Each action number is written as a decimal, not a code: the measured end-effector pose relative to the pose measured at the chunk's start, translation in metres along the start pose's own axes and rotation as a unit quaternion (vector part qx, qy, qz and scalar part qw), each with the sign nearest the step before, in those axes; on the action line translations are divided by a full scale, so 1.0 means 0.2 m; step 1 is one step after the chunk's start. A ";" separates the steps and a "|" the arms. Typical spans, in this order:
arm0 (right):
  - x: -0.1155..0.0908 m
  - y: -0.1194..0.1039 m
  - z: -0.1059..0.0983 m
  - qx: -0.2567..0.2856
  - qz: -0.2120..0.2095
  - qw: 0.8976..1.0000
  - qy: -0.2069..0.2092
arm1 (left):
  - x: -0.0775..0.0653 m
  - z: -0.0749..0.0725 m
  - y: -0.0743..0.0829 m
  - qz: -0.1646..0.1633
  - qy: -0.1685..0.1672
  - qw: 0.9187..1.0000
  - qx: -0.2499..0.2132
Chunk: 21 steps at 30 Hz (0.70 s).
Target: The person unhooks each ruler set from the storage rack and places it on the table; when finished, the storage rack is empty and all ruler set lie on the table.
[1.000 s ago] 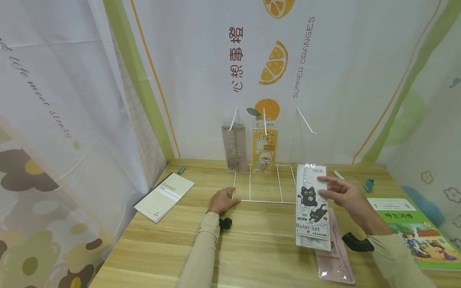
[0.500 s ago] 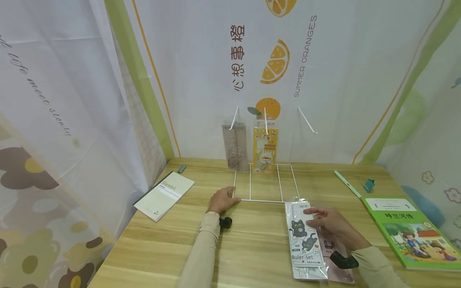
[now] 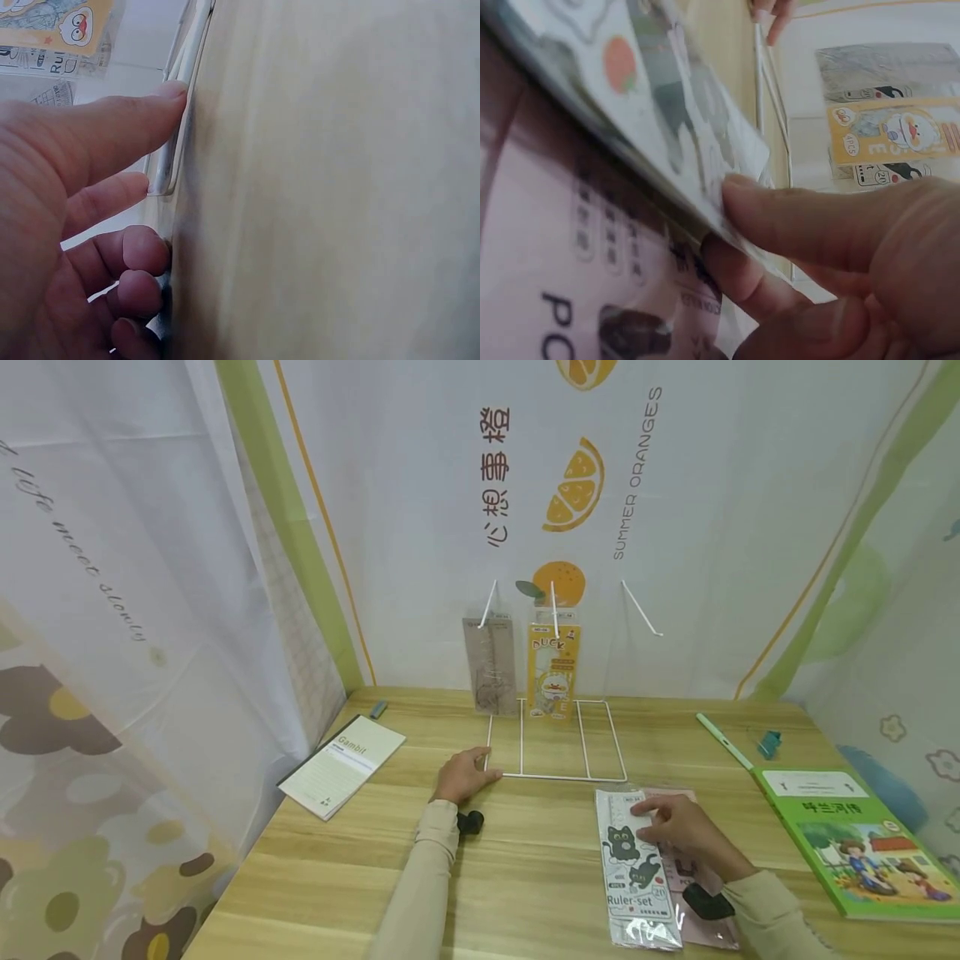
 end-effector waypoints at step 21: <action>0.08 -0.12 -0.20 -0.040 -0.045 0.994 0.086 | 0.00 0.00 0.01 0.007 -0.002 1.000 -0.002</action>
Point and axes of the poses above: each hand's wrist, its own x-axis towards the middle knuckle, its own z-axis out of the palm, y = z × x, the point moved 10 cm from there along x, towards the middle knuckle, and after that the axes turned 9 degrees about z, right-handed, at the moved point
